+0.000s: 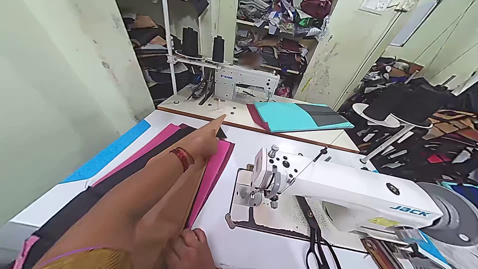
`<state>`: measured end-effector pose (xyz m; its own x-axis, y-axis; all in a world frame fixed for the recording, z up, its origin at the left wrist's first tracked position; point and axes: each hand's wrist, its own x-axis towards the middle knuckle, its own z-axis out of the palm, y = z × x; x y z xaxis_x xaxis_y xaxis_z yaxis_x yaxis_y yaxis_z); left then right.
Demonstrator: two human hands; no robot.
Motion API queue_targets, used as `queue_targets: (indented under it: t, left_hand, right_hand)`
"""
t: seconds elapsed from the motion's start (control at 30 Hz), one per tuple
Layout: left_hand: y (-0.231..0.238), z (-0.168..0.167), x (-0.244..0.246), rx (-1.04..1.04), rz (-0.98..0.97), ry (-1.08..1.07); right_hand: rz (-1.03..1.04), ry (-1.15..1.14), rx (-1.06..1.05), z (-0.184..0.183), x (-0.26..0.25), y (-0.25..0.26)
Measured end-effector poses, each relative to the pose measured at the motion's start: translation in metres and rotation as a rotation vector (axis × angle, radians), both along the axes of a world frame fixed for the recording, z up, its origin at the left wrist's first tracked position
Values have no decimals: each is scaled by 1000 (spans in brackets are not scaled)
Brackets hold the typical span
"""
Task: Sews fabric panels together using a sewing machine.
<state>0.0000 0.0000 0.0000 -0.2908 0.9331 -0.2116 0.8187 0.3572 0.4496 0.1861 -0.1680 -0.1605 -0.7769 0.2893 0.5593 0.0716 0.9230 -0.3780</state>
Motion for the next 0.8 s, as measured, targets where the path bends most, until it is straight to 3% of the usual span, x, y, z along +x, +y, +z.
queue_targets:
  t: [0.1, 0.13, 0.2, 0.33, 0.47, 0.63, 0.8]
  left_hand:
    - [-24, -41, -18, -161, -490, 264]
    - [-36, -39, -14, -267, -655, 367]
    - [-62, -25, 3, -423, -807, 467]
    - [-69, -72, -27, -212, -1051, 475]
    - [-61, -42, -44, -279, -908, 520]
    - [-23, 5, -119, -498, -335, 992]
    - [36, -9, -105, -339, -396, 877]
  right_hand:
    - [43, 3, -53, 8, 3, -18]
    - [14, -1, -88, 9, 1, -19]
    - [-84, -26, -89, 8, -4, -9]
    - [-176, -57, 126, -16, -13, 16]
    - [-163, -30, 142, -16, -12, 22]
    - [-143, -65, 71, -13, -10, 19]
    - [-149, -54, 50, -10, -10, 20]
